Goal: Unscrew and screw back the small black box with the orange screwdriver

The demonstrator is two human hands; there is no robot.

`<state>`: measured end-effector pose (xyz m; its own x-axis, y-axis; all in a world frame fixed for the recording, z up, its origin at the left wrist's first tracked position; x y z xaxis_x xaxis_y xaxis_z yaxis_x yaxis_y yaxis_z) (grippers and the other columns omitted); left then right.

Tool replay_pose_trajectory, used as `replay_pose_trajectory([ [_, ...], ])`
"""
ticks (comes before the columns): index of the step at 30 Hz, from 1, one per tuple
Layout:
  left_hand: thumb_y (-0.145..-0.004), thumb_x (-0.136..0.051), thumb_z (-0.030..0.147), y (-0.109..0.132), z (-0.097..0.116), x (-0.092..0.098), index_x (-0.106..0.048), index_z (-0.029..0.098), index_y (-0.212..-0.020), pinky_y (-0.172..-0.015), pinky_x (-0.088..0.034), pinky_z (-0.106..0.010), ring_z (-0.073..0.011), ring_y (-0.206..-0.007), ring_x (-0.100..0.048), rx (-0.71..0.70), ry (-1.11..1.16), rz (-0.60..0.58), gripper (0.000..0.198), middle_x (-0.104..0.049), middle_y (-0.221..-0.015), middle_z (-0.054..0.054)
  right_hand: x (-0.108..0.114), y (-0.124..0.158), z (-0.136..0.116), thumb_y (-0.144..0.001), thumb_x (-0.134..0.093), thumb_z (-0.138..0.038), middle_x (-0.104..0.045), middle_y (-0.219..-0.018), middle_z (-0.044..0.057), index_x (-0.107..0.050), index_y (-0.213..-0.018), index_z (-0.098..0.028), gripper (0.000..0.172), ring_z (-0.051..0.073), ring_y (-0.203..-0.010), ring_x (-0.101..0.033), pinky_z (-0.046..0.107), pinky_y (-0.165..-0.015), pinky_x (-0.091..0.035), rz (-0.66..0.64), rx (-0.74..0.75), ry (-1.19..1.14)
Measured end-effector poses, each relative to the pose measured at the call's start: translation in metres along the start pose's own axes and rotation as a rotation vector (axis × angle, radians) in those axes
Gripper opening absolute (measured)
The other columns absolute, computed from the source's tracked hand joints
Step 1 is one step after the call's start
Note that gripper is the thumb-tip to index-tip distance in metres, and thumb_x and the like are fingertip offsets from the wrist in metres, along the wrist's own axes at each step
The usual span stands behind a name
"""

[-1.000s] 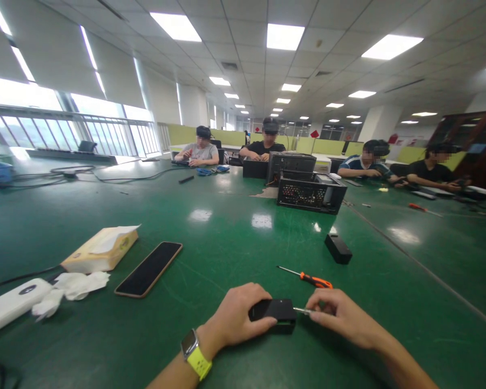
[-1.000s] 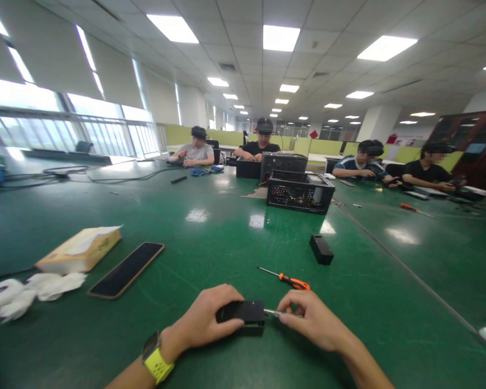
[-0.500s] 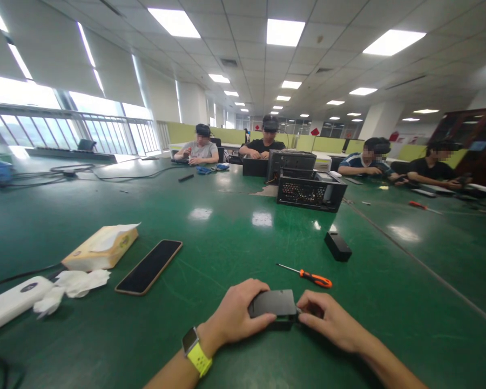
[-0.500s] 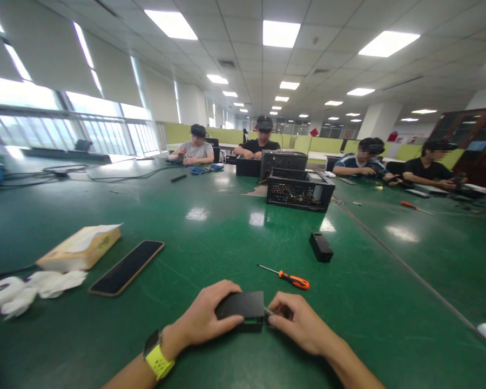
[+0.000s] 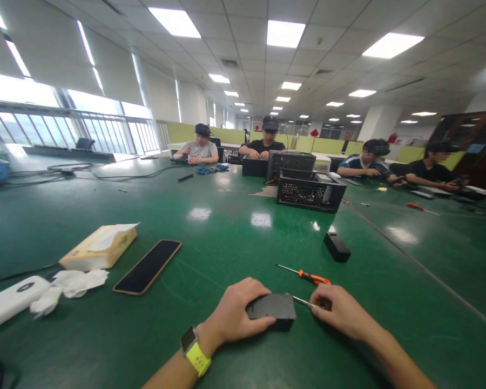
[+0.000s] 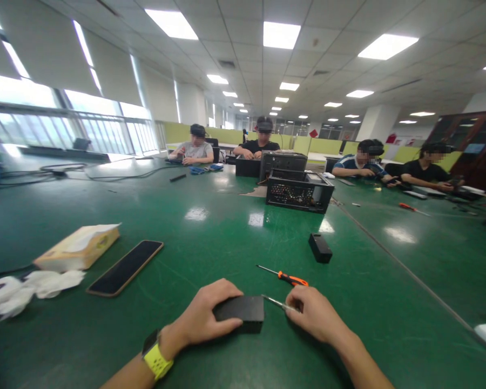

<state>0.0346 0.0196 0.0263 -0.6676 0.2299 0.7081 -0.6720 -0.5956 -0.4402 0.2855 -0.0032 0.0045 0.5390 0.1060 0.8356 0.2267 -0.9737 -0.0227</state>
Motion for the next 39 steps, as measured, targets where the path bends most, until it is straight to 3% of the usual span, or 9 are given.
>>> replay_pose_trajectory([
  [5, -0.076, -0.075, 0.038, -0.001, -0.001, -0.002, -0.068, 0.018, -0.108, -0.081, -0.050, -0.034, -0.0247, -0.089, -0.063, -0.003, -0.025, -0.034, 0.038, -0.070, -0.099, -0.007, 0.002, 0.004, -0.032, -0.087, -0.057, -0.028, -0.070, -0.108, 0.011, -0.071, -0.104, -0.019, 0.024, 0.028, -0.105, -0.061, 0.042, -0.096, -0.044, 0.138, 0.148, -0.023],
  [11, -0.073, -0.078, 0.048, 0.000, -0.005, -0.002, -0.066, 0.018, -0.117, -0.085, -0.050, -0.035, -0.0269, -0.094, -0.064, 0.003, -0.063, -0.095, 0.054, -0.070, -0.105, -0.009, -0.023, 0.004, -0.052, -0.079, -0.071, -0.053, -0.064, -0.125, 0.015, -0.058, -0.133, -0.019, 0.065, 0.032, -0.116, -0.055, 0.050, -0.104, -0.039, 0.085, 0.218, -0.098],
  [19, -0.077, -0.074, 0.047, 0.001, -0.006, 0.002, -0.068, 0.019, -0.111, -0.082, -0.050, -0.033, -0.0260, -0.092, -0.065, 0.040, -0.079, -0.109, 0.045, -0.072, -0.102, -0.008, -0.029, -0.001, -0.057, -0.086, -0.065, -0.051, -0.067, -0.118, 0.013, -0.061, -0.129, -0.019, 0.054, 0.029, -0.108, -0.058, 0.047, -0.099, -0.042, 0.061, 0.247, -0.085],
  [25, -0.076, -0.075, 0.051, 0.001, -0.009, 0.003, -0.069, 0.019, -0.113, -0.085, -0.050, -0.034, -0.0267, -0.094, -0.066, 0.047, -0.073, -0.141, 0.049, -0.072, -0.103, -0.008, -0.029, 0.001, -0.059, -0.086, -0.065, -0.049, -0.068, -0.115, 0.013, -0.063, -0.124, -0.018, 0.048, 0.029, -0.105, -0.059, 0.047, -0.097, -0.043, 0.065, 0.271, -0.070],
  [32, -0.076, -0.077, 0.051, 0.003, -0.010, 0.005, -0.068, 0.020, -0.116, -0.088, -0.049, -0.035, -0.0270, -0.097, -0.065, 0.064, -0.036, -0.145, 0.052, -0.071, -0.107, -0.008, -0.031, -0.001, -0.060, -0.080, -0.070, -0.055, -0.067, -0.118, 0.013, -0.061, -0.128, -0.019, 0.060, 0.030, -0.107, -0.058, 0.048, -0.097, -0.042, 0.046, 0.240, -0.060],
  [39, -0.077, -0.076, 0.053, 0.004, -0.014, 0.003, -0.069, 0.022, -0.115, -0.089, -0.048, -0.033, -0.0253, -0.095, -0.065, 0.113, 0.040, -0.153, 0.050, -0.071, -0.105, -0.006, -0.031, -0.003, -0.061, -0.080, -0.072, -0.050, -0.068, -0.113, 0.011, -0.065, -0.120, -0.020, 0.050, 0.029, -0.105, -0.059, 0.045, -0.096, -0.043, 0.056, 0.217, -0.091],
])
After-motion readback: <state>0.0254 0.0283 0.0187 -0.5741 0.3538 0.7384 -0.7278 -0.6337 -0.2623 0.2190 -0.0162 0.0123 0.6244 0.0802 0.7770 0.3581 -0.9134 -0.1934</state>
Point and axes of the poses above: each hand's wrist, its own y-axis away from the middle knuckle, its own x-axis out of the back of the hand, z = x × y, the point moved 5 cm from there along -y, towards the middle knuckle
